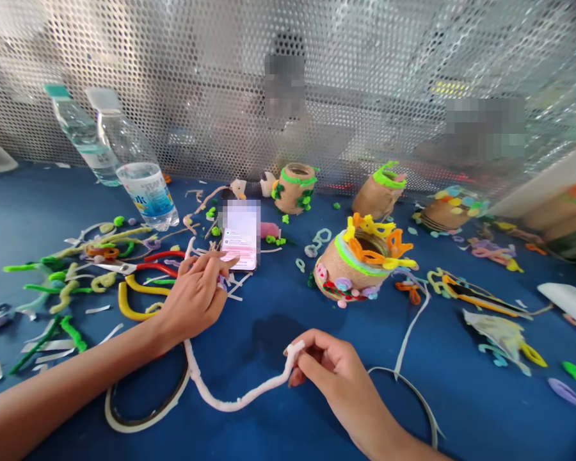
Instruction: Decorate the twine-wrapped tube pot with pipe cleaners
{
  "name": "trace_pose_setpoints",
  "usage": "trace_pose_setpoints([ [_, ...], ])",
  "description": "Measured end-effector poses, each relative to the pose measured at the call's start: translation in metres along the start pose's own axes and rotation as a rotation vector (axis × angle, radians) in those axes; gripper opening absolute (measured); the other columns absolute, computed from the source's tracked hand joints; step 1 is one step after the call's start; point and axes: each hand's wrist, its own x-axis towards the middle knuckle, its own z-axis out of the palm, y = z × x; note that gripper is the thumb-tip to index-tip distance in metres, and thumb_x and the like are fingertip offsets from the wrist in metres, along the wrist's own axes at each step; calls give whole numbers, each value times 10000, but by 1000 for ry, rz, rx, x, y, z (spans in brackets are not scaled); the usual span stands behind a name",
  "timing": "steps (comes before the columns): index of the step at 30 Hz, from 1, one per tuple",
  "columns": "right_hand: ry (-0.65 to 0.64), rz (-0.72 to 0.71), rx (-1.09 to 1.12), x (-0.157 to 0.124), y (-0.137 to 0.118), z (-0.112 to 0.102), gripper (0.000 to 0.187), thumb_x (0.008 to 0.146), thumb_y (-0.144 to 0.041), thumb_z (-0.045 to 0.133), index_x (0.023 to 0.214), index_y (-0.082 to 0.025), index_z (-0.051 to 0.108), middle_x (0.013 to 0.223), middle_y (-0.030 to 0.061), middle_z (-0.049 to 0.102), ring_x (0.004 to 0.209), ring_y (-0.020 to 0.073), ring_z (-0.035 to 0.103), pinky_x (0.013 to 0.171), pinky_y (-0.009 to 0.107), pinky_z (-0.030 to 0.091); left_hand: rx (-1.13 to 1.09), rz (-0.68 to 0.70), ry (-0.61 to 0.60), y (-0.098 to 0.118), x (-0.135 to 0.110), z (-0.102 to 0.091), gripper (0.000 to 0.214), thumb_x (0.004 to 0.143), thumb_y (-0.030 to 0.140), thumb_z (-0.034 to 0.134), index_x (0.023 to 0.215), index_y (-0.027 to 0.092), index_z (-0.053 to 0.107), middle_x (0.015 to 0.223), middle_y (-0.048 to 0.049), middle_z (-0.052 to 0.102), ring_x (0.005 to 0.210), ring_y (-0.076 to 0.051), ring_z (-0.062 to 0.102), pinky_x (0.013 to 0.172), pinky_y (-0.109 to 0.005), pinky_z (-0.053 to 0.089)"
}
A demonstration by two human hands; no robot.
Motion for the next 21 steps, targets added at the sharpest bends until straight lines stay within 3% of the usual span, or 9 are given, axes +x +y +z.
trace_pose_setpoints([
  [5, -3, -1, -2, 1, 1, 0, 94, 796, -208, 555, 733, -157, 604, 634, -17, 604, 601, 107, 603, 601, 212, 457, 13, 17, -44, -2, 1, 0, 210, 803, 121, 338, 976, 180, 442, 1127, -122, 634, 1215, -271, 477, 970, -456, 288],
  [8, -2, -4, -6, 0, 2, 0, 86, 782, -198, 553, 728, -157, 607, 625, -18, 603, 599, 105, 596, 606, 211, 456, 2, 49, 20, 0, 1, -3, 170, 807, 110, 341, 931, 181, 434, 1161, -128, 626, 1217, -274, 474, 972, -462, 285],
  [11, 14, 16, 25, 0, 0, 1, 64, 742, -199, 576, 728, -152, 617, 645, -11, 613, 599, 108, 588, 608, 216, 461, -39, 81, 100, 16, -3, -13, 137, 833, 155, 371, 931, 181, 463, 1126, -108, 633, 1169, -278, 494, 956, -465, 313],
  [13, 26, 39, 50, 0, -2, 3, 73, 732, -212, 587, 713, -149, 617, 631, -11, 607, 590, 109, 580, 603, 217, 459, -137, 60, 6, 37, -10, -20, 136, 872, 231, 386, 931, 191, 502, 1019, -75, 650, 1025, -250, 563, 882, -414, 384],
  [17, 27, 64, 62, -2, -3, 6, 77, 731, -217, 601, 691, -152, 605, 591, -21, 590, 571, 104, 560, 569, 203, 435, -430, -64, -489, 82, -23, -23, 222, 877, 415, 486, 926, 206, 540, 829, -5, 643, 653, -152, 598, 581, -252, 418],
  [19, 45, 60, 70, -4, -3, 7, 52, 728, -193, 599, 693, -155, 602, 596, -27, 589, 576, 97, 554, 566, 191, 428, -460, -69, -560, 94, -24, -18, 189, 870, 373, 511, 894, 188, 542, 802, -9, 641, 629, -152, 593, 552, -244, 397],
  [21, 64, 35, 80, -5, -3, 6, 80, 752, -225, 615, 713, -155, 608, 612, -27, 593, 591, 95, 561, 590, 192, 443, -513, -45, -525, 96, -21, -13, 160, 902, 279, 446, 852, 174, 555, 798, -20, 636, 681, -155, 602, 606, -248, 413],
])
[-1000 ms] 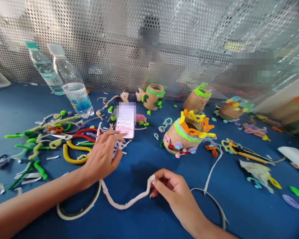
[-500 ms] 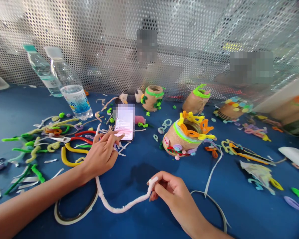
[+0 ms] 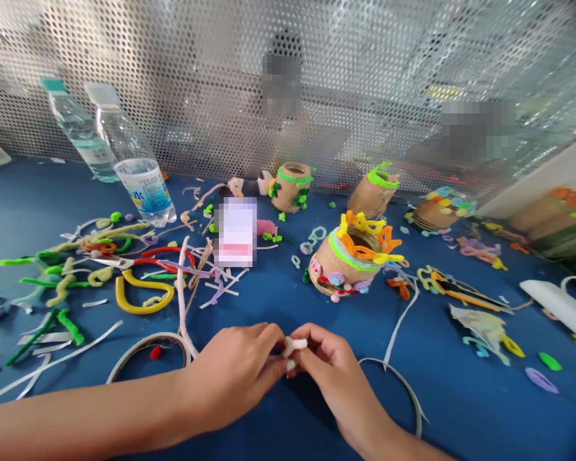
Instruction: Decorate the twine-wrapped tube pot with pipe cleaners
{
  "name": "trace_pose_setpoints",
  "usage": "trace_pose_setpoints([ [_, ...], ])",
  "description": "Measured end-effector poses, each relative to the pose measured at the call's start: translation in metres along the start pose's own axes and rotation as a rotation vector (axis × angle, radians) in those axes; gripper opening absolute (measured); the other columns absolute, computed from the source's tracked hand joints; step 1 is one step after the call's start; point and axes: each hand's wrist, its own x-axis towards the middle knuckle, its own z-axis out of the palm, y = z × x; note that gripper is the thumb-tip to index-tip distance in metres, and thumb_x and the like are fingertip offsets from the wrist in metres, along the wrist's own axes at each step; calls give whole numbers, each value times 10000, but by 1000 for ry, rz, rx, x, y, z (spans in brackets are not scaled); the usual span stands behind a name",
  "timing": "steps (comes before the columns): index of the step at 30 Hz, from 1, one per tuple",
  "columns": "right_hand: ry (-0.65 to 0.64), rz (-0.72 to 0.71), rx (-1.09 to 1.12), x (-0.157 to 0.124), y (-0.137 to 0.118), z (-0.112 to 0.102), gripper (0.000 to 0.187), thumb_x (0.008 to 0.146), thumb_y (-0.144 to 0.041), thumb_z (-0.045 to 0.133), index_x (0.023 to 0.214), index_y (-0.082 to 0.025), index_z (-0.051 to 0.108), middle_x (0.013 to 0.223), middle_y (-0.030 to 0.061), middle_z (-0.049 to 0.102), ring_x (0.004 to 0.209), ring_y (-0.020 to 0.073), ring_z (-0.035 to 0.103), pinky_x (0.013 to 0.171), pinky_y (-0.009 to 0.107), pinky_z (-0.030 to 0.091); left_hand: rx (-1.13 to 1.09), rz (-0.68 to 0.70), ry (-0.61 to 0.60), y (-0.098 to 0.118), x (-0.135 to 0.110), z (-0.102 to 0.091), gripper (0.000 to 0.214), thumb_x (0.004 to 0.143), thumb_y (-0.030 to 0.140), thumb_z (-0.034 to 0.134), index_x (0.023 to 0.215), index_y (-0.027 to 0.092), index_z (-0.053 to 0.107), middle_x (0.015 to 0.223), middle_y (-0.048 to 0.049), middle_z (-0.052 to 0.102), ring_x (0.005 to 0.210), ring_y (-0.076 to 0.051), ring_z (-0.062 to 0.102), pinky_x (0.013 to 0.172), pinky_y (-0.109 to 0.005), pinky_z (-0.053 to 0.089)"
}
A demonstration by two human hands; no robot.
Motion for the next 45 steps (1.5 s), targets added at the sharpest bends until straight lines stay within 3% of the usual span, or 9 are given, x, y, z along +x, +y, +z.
trace_pose_setpoints([
  [2, 13, -47, 0, -1, -3, -3, 166, 783, -310, 640, 736, -153, 614, 641, -20, 605, 603, 96, 575, 613, 199, 464, -136, 25, 22, -3, 7, -2, 230, 926, 225, 383, 803, 167, 569, 776, -15, 629, 692, -134, 603, 641, -231, 429],
  [6, 63, -178, -19, -2, -11, -11, 220, 804, -378, 660, 782, -161, 628, 697, -12, 629, 609, 87, 582, 607, 188, 480, -417, -65, -6, -5, 12, -12, 306, 935, 303, 398, 731, 154, 569, 684, 9, 605, 604, -94, 582, 567, -180, 423],
  [12, -78, -283, 6, -3, -16, -19, 175, 847, -326, 629, 964, -215, 697, 773, -7, 660, 590, 64, 578, 575, 166, 482, -451, -56, -57, 5, 1, -21, 310, 945, 332, 369, 862, 161, 614, 700, 19, 572, 636, -93, 541, 578, -180, 419],
  [16, -183, -248, 52, -5, -18, -17, 143, 829, -309, 654, 897, -190, 695, 700, -5, 672, 579, 75, 606, 577, 172, 505, -359, 1, -48, 10, 0, -27, 302, 942, 277, 371, 767, 164, 589, 666, 34, 533, 597, -76, 483, 566, -172, 390],
  [20, -160, -187, 84, -6, -18, -15, 129, 812, -297, 680, 806, -169, 663, 653, -5, 686, 573, 78, 631, 583, 163, 516, -258, 100, 8, 8, 0, -26, 279, 937, 211, 372, 777, 175, 599, 691, 33, 557, 604, -72, 500, 577, -170, 403],
  [23, -136, -165, 93, -6, -16, -16, 143, 799, -301, 696, 782, -166, 652, 620, -15, 676, 557, 77, 635, 572, 158, 516, -157, 127, 211, 1, -2, -17, 136, 899, 220, 483, 953, 181, 601, 780, 17, 604, 660, -83, 554, 602, -171, 449],
  [26, -129, -136, 105, -5, -14, -15, 152, 802, -305, 695, 777, -158, 661, 615, -13, 676, 558, 78, 639, 581, 162, 522, -84, 288, 399, -5, -4, -5, 278, 868, 172, 556, 1145, 188, 550, 963, -22, 644, 829, -98, 614, 743, -174, 494],
  [32, -141, -96, 117, -5, -13, -12, 178, 791, -327, 698, 781, -150, 686, 594, -6, 679, 568, 89, 644, 599, 180, 527, 102, 487, 532, -9, -5, 5, 204, 901, 87, 498, 1072, 144, 594, 882, -41, 660, 737, -90, 628, 662, -163, 495],
  [45, -113, -74, 92, -8, -14, -12, 198, 792, -349, 696, 755, -155, 702, 571, -9, 652, 528, 100, 616, 567, 208, 512, 483, 555, 563, -2, -8, -5, 225, 928, 118, 405, 1002, 118, 617, 754, -33, 642, 594, -109, 605, 534, -219, 501],
])
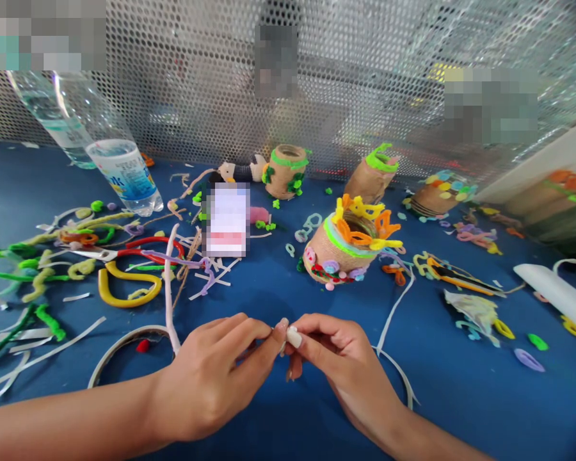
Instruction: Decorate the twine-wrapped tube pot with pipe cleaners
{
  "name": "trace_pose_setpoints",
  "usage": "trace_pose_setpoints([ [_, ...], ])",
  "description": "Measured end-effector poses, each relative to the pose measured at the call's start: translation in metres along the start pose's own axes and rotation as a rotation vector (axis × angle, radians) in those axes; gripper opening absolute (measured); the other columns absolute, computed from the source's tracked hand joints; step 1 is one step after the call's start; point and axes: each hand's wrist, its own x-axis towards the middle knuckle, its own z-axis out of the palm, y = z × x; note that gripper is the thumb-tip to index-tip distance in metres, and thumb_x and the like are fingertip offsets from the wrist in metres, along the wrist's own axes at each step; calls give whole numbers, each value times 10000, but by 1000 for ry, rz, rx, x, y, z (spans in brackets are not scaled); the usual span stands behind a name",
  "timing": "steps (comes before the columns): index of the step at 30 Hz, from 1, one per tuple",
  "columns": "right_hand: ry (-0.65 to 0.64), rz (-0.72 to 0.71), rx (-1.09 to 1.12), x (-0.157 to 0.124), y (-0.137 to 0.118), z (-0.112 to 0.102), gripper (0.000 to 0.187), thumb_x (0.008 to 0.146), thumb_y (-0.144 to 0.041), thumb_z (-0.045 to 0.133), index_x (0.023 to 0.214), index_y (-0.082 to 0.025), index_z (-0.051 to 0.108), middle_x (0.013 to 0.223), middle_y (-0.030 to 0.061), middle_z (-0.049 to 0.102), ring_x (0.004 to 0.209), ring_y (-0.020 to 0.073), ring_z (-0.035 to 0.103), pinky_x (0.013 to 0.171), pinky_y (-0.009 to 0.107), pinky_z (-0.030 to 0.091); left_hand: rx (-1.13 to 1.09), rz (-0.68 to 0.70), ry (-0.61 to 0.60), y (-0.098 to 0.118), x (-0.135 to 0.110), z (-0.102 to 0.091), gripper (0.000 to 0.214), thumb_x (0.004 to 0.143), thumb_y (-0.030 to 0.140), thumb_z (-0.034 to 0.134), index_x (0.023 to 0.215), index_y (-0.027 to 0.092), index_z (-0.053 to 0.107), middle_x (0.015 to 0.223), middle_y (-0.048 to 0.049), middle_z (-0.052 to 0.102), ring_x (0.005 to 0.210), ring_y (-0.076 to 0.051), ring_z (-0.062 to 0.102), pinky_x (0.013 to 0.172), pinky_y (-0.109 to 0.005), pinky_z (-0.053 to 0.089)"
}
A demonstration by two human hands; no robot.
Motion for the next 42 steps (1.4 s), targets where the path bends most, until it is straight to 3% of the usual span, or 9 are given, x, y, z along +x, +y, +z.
trace_pose_setpoints([
  [12, -24, -2, 12, 3, 1, 0, 234, 784, -367, 702, 713, -145, 691, 597, 5, 653, 533, 107, 624, 557, 218, 511, 6, 36, -41, -1, -6, -1, 220, 924, 113, 412, 1056, 92, 586, 787, -49, 649, 617, -125, 587, 544, -242, 489],
  [19, -60, 9, 47, 4, 0, -3, 182, 743, -308, 726, 669, -149, 678, 597, -13, 632, 511, 96, 615, 556, 216, 524, 55, 165, -68, -2, -4, -4, 309, 930, 105, 308, 1050, 52, 588, 819, -93, 656, 676, -153, 613, 570, -263, 509],
  [24, -16, 26, 53, 3, 2, -2, 148, 707, -289, 730, 669, -155, 682, 563, -12, 639, 501, 105, 610, 547, 223, 523, 119, 197, -61, 1, -2, -5, 311, 915, 91, 329, 1049, 39, 605, 833, -104, 652, 705, -162, 619, 598, -268, 512],
  [42, 28, 122, 118, 3, 5, 2, 247, 694, -357, 766, 761, -123, 731, 585, 41, 687, 522, 136, 656, 556, 248, 551, 127, 140, -105, -1, -5, -1, 296, 924, 106, 330, 1058, 65, 591, 777, -77, 617, 667, -153, 594, 552, -258, 497],
])
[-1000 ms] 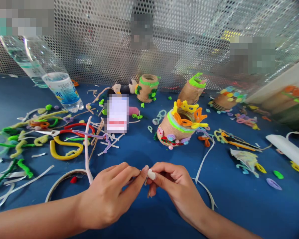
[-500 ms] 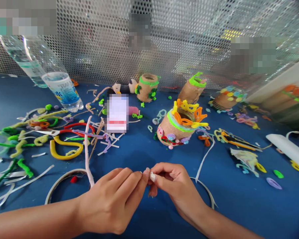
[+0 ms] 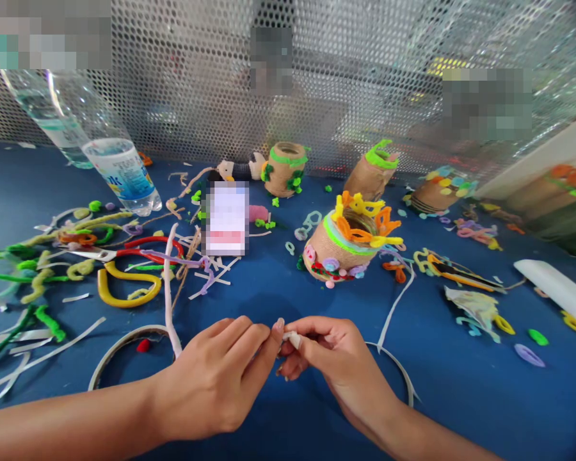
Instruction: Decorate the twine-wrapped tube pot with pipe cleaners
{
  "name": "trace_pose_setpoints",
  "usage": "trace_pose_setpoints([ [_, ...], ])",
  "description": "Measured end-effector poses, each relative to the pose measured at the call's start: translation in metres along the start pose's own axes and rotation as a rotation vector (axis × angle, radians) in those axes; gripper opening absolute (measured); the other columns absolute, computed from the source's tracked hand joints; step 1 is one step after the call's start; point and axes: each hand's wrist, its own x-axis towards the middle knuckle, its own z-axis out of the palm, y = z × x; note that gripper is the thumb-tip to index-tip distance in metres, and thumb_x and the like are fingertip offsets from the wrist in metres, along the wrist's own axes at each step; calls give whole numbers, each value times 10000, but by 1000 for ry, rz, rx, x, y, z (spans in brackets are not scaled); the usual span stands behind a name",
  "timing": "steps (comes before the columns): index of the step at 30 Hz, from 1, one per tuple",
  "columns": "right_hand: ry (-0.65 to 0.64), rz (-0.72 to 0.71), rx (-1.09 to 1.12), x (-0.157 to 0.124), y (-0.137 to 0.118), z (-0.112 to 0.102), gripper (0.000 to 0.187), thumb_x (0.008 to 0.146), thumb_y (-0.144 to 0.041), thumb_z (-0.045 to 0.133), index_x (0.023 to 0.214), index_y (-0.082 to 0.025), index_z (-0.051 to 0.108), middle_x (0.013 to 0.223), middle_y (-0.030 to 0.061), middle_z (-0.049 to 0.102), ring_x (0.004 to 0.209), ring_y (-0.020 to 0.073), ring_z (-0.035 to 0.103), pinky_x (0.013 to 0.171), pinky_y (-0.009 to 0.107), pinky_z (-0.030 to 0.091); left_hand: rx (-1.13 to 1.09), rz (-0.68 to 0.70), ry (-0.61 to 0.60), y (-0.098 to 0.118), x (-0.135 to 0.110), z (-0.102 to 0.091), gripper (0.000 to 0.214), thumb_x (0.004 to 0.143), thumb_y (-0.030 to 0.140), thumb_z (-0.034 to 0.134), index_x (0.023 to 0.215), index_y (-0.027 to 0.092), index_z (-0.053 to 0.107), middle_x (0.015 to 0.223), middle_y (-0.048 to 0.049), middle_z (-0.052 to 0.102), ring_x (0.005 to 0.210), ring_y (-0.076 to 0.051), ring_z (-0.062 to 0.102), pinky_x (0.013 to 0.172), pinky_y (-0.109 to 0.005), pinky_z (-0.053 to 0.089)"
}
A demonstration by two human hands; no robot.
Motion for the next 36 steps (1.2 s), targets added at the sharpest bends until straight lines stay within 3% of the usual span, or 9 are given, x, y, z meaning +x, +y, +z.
trace_pose_setpoints([
  [14, -10, -19, -55, -1, -4, 0, 260, 745, -384, 737, 805, -131, 736, 673, 41, 706, 572, 123, 669, 586, 221, 551, -178, -250, 86, -2, 3, 6, 180, 899, 143, 497, 1024, 168, 624, 824, -38, 634, 692, -135, 588, 617, -270, 504],
  [19, 0, -53, -184, -6, -5, 3, 237, 793, -383, 686, 807, -152, 734, 619, 18, 686, 587, 118, 661, 602, 205, 544, -196, -235, 86, -2, 5, 5, 165, 881, 135, 523, 989, 162, 644, 800, -37, 624, 672, -136, 570, 597, -267, 497],
  [22, 27, -144, -329, -9, -2, 4, 213, 842, -353, 632, 854, -166, 733, 661, 12, 675, 615, 112, 660, 593, 182, 528, -214, -256, 113, 1, 7, 5, 145, 876, 129, 522, 923, 155, 657, 764, -32, 616, 643, -133, 557, 576, -263, 487],
  [29, 40, -526, -666, -13, 2, 4, 161, 875, -156, 560, 882, -189, 718, 729, -7, 647, 650, 79, 618, 614, 138, 481, -292, -359, 150, 9, 13, 3, 160, 831, 90, 535, 718, 140, 635, 682, -23, 579, 601, -119, 534, 551, -238, 459],
  [36, 41, -475, -608, -13, 4, 3, 150, 873, -179, 575, 903, -210, 719, 743, -8, 642, 665, 89, 629, 619, 150, 495, -638, -571, 150, 8, 13, 5, 177, 804, 81, 554, 664, 145, 640, 661, 3, 555, 561, -60, 544, 547, -153, 455],
])
